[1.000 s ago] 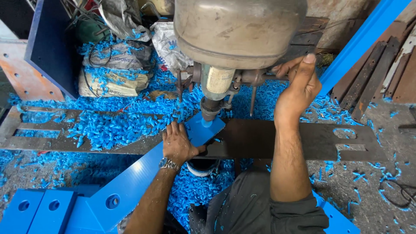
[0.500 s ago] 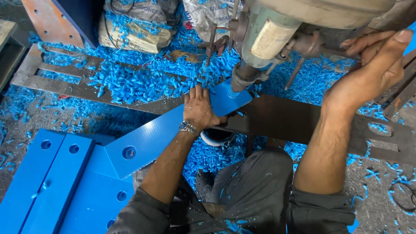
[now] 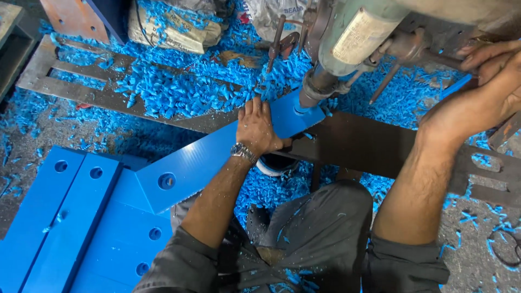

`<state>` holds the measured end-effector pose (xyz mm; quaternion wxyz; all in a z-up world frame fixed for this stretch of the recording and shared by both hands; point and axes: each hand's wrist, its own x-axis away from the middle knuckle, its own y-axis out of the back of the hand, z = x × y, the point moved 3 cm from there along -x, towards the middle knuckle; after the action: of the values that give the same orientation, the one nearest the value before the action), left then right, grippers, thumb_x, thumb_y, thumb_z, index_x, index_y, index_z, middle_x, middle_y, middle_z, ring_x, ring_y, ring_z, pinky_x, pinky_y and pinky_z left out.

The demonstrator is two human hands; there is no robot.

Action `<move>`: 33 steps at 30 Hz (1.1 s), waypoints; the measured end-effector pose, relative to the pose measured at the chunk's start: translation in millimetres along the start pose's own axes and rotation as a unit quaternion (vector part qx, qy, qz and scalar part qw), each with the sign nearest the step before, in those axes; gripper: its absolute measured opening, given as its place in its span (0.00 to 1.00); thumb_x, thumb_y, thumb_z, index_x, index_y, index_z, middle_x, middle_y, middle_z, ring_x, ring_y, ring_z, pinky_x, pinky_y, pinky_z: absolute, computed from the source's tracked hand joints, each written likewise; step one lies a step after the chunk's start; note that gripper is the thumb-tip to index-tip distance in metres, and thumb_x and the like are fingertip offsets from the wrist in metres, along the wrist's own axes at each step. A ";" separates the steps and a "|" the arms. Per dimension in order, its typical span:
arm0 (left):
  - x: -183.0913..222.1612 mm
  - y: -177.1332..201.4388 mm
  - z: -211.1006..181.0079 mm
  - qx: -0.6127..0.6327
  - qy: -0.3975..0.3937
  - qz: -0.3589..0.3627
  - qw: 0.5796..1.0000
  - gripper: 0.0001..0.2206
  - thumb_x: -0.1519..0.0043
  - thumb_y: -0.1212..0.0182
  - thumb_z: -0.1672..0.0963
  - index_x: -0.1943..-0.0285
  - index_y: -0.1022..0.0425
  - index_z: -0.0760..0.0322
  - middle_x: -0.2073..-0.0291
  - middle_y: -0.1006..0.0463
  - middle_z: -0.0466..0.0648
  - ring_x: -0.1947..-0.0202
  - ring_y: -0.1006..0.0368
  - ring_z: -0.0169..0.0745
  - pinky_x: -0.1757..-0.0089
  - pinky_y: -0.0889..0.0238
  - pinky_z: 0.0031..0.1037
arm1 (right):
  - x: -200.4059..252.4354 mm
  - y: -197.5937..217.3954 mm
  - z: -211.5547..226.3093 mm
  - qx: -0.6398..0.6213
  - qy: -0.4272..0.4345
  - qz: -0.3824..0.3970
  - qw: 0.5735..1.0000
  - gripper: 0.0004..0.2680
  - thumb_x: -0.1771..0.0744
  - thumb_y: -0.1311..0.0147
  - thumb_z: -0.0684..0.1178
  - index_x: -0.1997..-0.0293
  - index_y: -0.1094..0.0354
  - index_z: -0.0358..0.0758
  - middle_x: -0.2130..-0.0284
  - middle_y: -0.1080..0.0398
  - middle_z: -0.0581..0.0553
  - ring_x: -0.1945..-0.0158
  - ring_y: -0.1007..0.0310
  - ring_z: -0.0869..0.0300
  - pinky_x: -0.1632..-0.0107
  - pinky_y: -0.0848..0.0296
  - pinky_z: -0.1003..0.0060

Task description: Drilling holes into blue plastic rectangular blocks using a industrial drill press.

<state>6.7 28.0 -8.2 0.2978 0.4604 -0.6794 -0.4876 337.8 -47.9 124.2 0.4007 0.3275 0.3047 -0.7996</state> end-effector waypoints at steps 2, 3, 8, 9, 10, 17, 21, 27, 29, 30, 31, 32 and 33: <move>-2.4 -5.6 0.7 -0.003 -0.003 -0.007 1.000 0.52 0.63 0.27 0.37 0.38 0.36 0.77 0.42 0.37 0.59 0.38 0.43 0.59 0.41 0.45 0.46 | -5.4 -16.9 10.3 0.024 0.042 0.002 0.999 0.16 0.21 0.62 0.50 0.66 0.48 0.32 0.73 0.40 0.36 0.66 0.37 0.54 0.50 0.27 0.59; -0.8 -10.2 1.8 -0.005 -0.005 -0.007 1.000 0.51 0.63 0.27 0.37 0.39 0.36 0.77 0.42 0.38 0.59 0.39 0.43 0.59 0.41 0.45 0.47 | -4.8 -24.9 16.5 0.050 0.079 0.003 0.996 0.15 0.22 0.61 0.50 0.65 0.48 0.35 0.73 0.38 0.37 0.69 0.36 0.55 0.53 0.25 0.59; -0.5 -5.0 1.0 -0.011 -0.009 0.009 1.000 0.50 0.63 0.27 0.38 0.39 0.35 0.75 0.42 0.38 0.58 0.38 0.43 0.58 0.40 0.46 0.48 | 4.2 -15.5 9.7 0.035 0.065 -0.024 0.997 0.16 0.21 0.59 0.49 0.60 0.42 0.24 0.76 0.43 0.37 0.72 0.42 0.53 0.56 0.28 0.57; -1.9 -3.5 0.5 -0.020 -0.009 0.017 1.000 0.50 0.62 0.27 0.38 0.38 0.36 0.76 0.42 0.38 0.59 0.38 0.43 0.58 0.40 0.46 0.48 | 1.2 -15.7 9.2 0.028 0.067 -0.030 0.997 0.16 0.21 0.58 0.49 0.59 0.40 0.21 0.76 0.44 0.37 0.73 0.44 0.53 0.57 0.28 0.57; -3.1 -6.1 2.0 -0.021 -0.009 0.016 1.000 0.50 0.62 0.27 0.38 0.38 0.36 0.76 0.42 0.38 0.59 0.38 0.43 0.58 0.40 0.46 0.48 | 3.1 -18.6 12.5 0.027 0.067 -0.031 0.997 0.16 0.21 0.58 0.49 0.59 0.40 0.21 0.76 0.44 0.37 0.73 0.44 0.53 0.57 0.28 0.57; -4.0 -7.9 1.5 0.005 -0.017 -0.002 1.000 0.52 0.64 0.26 0.38 0.38 0.37 0.77 0.41 0.38 0.60 0.37 0.43 0.60 0.40 0.46 0.49 | 9.0 -34.8 28.4 -0.001 0.061 -0.016 0.998 0.18 0.21 0.59 0.52 0.69 0.50 0.34 0.78 0.48 0.41 0.74 0.45 0.55 0.59 0.28 0.56; -0.5 -12.3 2.5 -0.011 -0.008 -0.010 1.000 0.52 0.64 0.25 0.38 0.38 0.37 0.77 0.41 0.38 0.59 0.37 0.43 0.61 0.39 0.47 0.51 | 18.4 -25.1 22.2 0.001 0.047 -0.004 0.999 0.19 0.21 0.61 0.53 0.67 0.48 0.30 0.78 0.50 0.41 0.75 0.46 0.54 0.56 0.26 0.55; -5.6 -7.5 3.9 -0.015 -0.037 -0.059 0.997 0.57 0.71 0.24 0.37 0.38 0.37 0.76 0.40 0.39 0.64 0.38 0.44 0.66 0.42 0.46 0.55 | 13.7 -30.6 20.3 0.019 0.085 -0.007 0.996 0.20 0.21 0.63 0.54 0.70 0.49 0.33 0.79 0.49 0.41 0.75 0.43 0.52 0.53 0.25 0.54; -2.8 -4.3 1.1 -0.012 -0.022 -0.022 0.999 0.53 0.67 0.26 0.37 0.39 0.36 0.74 0.40 0.37 0.60 0.37 0.42 0.62 0.41 0.45 0.51 | 24.7 -21.1 19.6 -0.002 0.049 -0.016 0.999 0.20 0.21 0.63 0.54 0.69 0.49 0.31 0.78 0.48 0.39 0.73 0.42 0.51 0.55 0.28 0.55; -0.8 -3.6 0.4 -0.010 -0.003 0.006 1.000 0.49 0.63 0.27 0.38 0.40 0.35 0.73 0.41 0.36 0.57 0.36 0.41 0.58 0.39 0.44 0.46 | 30.0 -16.7 18.2 -0.029 0.018 -0.022 0.999 0.19 0.22 0.64 0.53 0.69 0.49 0.30 0.77 0.48 0.38 0.71 0.42 0.50 0.56 0.31 0.56; 5.0 -5.4 1.6 -0.009 -0.003 0.013 1.000 0.49 0.63 0.27 0.38 0.40 0.35 0.73 0.41 0.36 0.57 0.36 0.41 0.58 0.39 0.44 0.46 | 33.2 -19.0 23.2 -0.025 0.012 -0.024 0.999 0.19 0.22 0.64 0.53 0.69 0.49 0.30 0.77 0.48 0.38 0.71 0.42 0.50 0.56 0.31 0.56; 0.9 -2.2 3.1 -0.002 -0.008 0.017 1.000 0.48 0.62 0.28 0.38 0.40 0.35 0.73 0.41 0.36 0.58 0.37 0.41 0.58 0.38 0.44 0.47 | 27.6 -26.2 26.8 -0.006 0.049 -0.020 0.999 0.18 0.22 0.62 0.54 0.68 0.50 0.33 0.77 0.47 0.38 0.73 0.43 0.51 0.57 0.29 0.56; -3.2 2.0 4.8 0.005 -0.013 0.022 1.000 0.48 0.61 0.28 0.38 0.39 0.34 0.73 0.40 0.35 0.58 0.37 0.40 0.58 0.38 0.44 0.47 | 21.7 -34.2 31.0 0.014 0.086 -0.018 0.996 0.17 0.23 0.60 0.54 0.68 0.51 0.37 0.77 0.46 0.38 0.75 0.44 0.52 0.57 0.28 0.55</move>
<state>3.3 32.9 -7.9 0.2974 0.4408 -0.6952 -0.4838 290.3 -63.8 133.8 0.3543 0.3947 0.3327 -0.7797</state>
